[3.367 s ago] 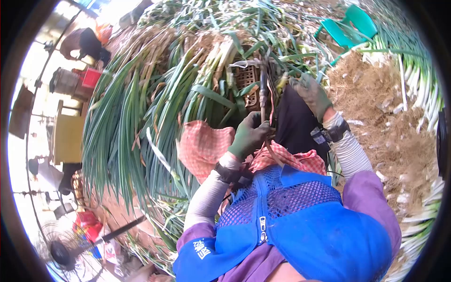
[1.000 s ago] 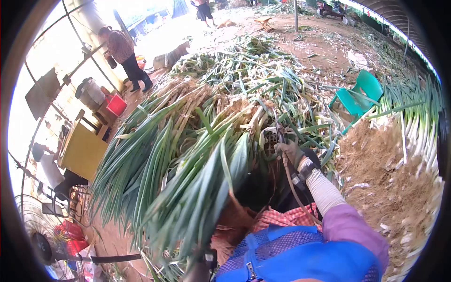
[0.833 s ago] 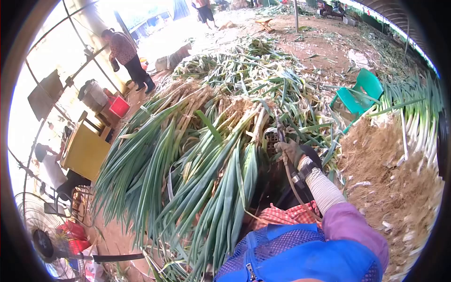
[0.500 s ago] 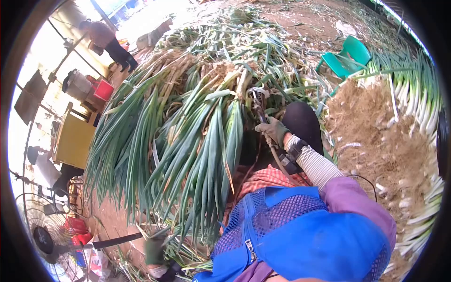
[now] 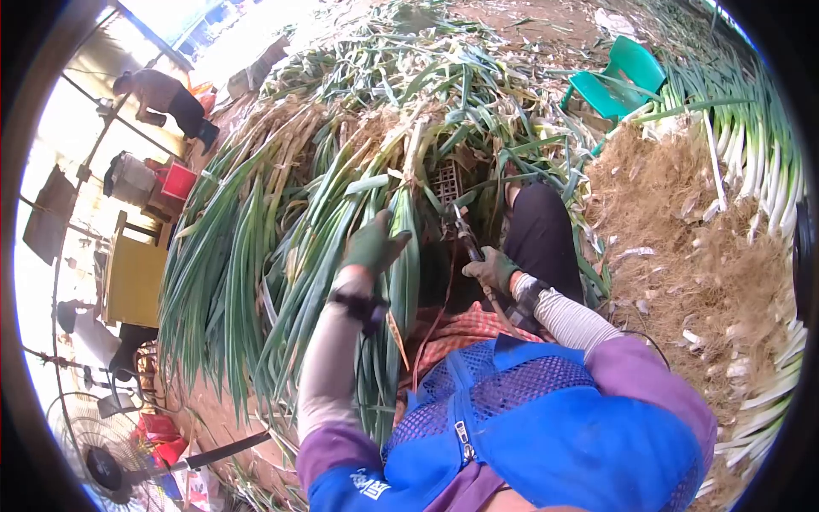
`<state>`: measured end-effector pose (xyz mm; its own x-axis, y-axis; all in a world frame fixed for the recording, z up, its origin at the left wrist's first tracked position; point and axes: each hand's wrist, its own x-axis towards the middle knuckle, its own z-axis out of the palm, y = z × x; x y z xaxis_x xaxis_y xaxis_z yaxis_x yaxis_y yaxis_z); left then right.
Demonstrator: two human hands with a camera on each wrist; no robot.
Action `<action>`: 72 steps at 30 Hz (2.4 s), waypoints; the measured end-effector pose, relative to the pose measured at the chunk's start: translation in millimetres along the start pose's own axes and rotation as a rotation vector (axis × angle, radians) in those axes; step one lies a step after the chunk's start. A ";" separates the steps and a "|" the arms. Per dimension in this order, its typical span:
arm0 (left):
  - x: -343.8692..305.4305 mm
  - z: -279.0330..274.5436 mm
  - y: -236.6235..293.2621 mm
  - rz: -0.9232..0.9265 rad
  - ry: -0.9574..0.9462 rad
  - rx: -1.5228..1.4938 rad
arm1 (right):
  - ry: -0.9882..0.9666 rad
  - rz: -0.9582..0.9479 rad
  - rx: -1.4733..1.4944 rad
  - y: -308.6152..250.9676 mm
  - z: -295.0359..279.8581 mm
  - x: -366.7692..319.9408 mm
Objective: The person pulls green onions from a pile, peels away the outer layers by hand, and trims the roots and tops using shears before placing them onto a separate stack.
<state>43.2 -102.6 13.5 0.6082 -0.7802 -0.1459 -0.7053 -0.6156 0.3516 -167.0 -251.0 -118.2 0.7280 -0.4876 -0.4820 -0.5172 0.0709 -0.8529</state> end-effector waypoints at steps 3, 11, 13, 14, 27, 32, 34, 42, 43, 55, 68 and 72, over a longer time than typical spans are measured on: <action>68.5 65.6 -1.0 -0.230 -0.132 0.119 | 0.019 0.124 0.079 13.1 -9.7 3.8; 71.6 65.0 -35.4 -0.179 -0.177 -0.590 | 0.024 0.041 -0.032 18.3 -22.0 6.6; 26.7 32.2 -31.5 0.162 -0.232 -0.642 | -0.016 0.061 0.036 18.7 -22.5 6.4; 17.7 34.8 -50.5 0.490 -0.111 -0.379 | -0.037 0.071 0.068 15.2 -23.2 4.5; 13.1 122.9 -23.4 -0.352 0.036 -1.002 | -0.203 -0.255 -0.452 -17.0 -25.7 -76.5; -13.6 115.8 -14.0 -0.270 -0.238 -1.166 | -0.200 -0.280 -0.516 -15.9 -39.2 -93.4; -24.9 115.3 -5.7 -0.300 -0.224 -1.143 | -0.206 -0.250 -0.535 -9.3 -41.8 -95.3; -22.5 124.6 0.7 -0.371 -0.222 -1.049 | -0.218 -0.222 -0.641 -9.4 -36.1 -80.5; -22.7 124.0 3.0 -0.365 -0.209 -1.020 | -0.179 -0.187 -0.645 -11.7 -32.9 -72.4; -36.4 117.8 0.1 -0.364 -0.219 -1.067 | 0.018 -0.062 -0.474 -47.4 -32.9 32.9; -47.9 103.7 -2.0 -0.432 -0.355 -1.313 | -0.005 -0.125 -0.678 -55.3 -29.5 56.3; -48.9 108.1 -2.5 -0.436 -0.364 -1.293 | -0.069 -0.029 -0.628 -92.3 -37.3 106.1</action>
<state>-24.1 -74.9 -80.2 0.4211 -0.6634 -0.6185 0.4603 -0.4313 0.7760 -58.7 -341.8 -83.1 0.7619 -0.4233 -0.4902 -0.6474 -0.4759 -0.5953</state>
